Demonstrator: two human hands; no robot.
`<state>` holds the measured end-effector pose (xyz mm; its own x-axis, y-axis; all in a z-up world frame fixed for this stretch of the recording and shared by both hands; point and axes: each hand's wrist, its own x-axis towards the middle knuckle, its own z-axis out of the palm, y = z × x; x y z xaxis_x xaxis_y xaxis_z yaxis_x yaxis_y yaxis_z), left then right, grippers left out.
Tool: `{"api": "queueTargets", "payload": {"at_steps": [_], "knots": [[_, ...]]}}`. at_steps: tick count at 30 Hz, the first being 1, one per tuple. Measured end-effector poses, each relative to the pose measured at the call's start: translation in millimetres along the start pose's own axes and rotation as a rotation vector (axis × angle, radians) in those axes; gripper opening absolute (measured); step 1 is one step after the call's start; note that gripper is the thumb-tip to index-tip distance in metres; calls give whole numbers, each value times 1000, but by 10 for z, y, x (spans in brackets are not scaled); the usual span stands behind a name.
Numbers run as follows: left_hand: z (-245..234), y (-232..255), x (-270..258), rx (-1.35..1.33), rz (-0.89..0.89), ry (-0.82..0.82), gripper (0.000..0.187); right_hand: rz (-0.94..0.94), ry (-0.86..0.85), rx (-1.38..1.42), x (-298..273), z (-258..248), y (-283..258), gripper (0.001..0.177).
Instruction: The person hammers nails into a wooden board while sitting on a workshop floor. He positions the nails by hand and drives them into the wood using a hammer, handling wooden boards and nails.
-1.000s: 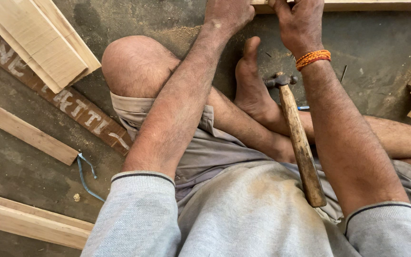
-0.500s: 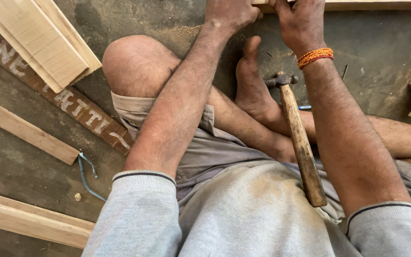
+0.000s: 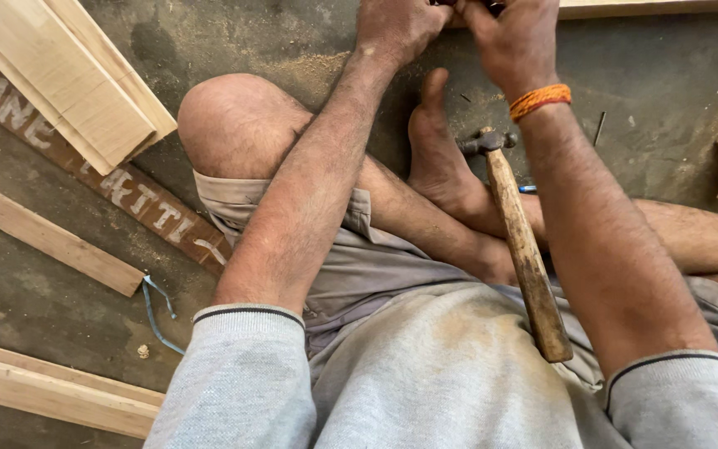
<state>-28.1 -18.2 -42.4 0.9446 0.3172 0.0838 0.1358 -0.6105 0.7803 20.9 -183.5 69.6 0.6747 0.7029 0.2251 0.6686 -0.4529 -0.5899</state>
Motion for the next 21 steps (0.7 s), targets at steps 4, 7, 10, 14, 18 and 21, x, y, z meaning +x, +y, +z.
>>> {"api": "queueTargets", "payload": {"at_steps": [4, 7, 10, 14, 18, 21], "knots": [[2, -6, 0, 132, 172, 56, 24, 46, 42, 135, -70, -11, -148, 8], [-56, 63, 19, 86, 118, 77, 26, -37, 95, 122, -119, -18, -165, 22], [-165, 150, 12, 17, -3, 17, 23, -58, 124, 98, -176, -21, -165, 30], [-289, 266, 4, -51, -52, -9, 18, -69, 140, 75, -221, -4, -155, 33], [-379, 356, -26, -113, 81, 47, 22, 18, 90, -9, -292, -101, -249, 40], [-402, 381, -27, -148, 68, 6, 12, 416, -158, -19, -594, -432, -452, 47]]}}
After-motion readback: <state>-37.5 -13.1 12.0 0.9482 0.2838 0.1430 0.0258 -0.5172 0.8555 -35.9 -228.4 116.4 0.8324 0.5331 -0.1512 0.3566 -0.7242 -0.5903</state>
